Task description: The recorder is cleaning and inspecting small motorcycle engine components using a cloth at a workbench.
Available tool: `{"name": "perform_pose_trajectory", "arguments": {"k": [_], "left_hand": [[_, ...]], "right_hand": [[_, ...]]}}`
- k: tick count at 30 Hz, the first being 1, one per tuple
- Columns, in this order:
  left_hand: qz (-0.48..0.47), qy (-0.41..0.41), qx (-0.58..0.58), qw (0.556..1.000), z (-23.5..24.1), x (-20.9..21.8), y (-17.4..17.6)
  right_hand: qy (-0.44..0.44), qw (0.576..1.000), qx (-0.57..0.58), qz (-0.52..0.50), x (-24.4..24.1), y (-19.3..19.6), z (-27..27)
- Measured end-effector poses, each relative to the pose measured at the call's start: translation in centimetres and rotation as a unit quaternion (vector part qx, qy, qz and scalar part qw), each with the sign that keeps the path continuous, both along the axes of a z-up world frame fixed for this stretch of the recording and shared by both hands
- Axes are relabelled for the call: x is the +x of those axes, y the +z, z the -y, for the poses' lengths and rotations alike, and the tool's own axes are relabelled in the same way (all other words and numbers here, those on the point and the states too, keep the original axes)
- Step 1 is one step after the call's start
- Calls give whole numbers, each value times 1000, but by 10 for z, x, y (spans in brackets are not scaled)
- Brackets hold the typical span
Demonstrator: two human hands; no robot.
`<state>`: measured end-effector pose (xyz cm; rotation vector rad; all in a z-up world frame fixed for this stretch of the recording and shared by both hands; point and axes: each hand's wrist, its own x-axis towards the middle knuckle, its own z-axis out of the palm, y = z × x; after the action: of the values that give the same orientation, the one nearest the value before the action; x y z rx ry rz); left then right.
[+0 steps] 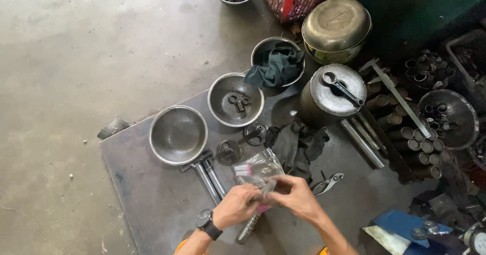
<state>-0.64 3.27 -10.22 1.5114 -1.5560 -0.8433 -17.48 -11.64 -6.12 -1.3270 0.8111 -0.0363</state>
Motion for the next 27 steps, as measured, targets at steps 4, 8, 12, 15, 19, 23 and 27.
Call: {"name": "perform_pose_trajectory", "arguments": {"k": [4, 8, 12, 15, 19, 23, 27], "left_hand": [[27, -35, 57, 997, -2, 15, 9], [-12, -78, 94, 992, 3, 31, 15], [-64, -73, 179, 979, 10, 37, 4], [-86, -11, 139, 987, 17, 39, -14], [82, 99, -26, 991, 21, 33, -1], [4, 48, -21, 999, 24, 32, 1], [-43, 47, 61, 996, 36, 26, 38]], "right_hand": [[-130, 987, 1, 92, -7, -42, 26], [-183, 978, -85, 48, -4, -71, 50], [11, 919, -267, -289, 22, -45, 36], [61, 933, -323, -145, 13, -83, 21], [97, 961, -257, -29, 15, -72, 13], [189, 964, -186, -2, 8, -30, 21], [194, 965, -169, 43, -2, 55, 39]]}}
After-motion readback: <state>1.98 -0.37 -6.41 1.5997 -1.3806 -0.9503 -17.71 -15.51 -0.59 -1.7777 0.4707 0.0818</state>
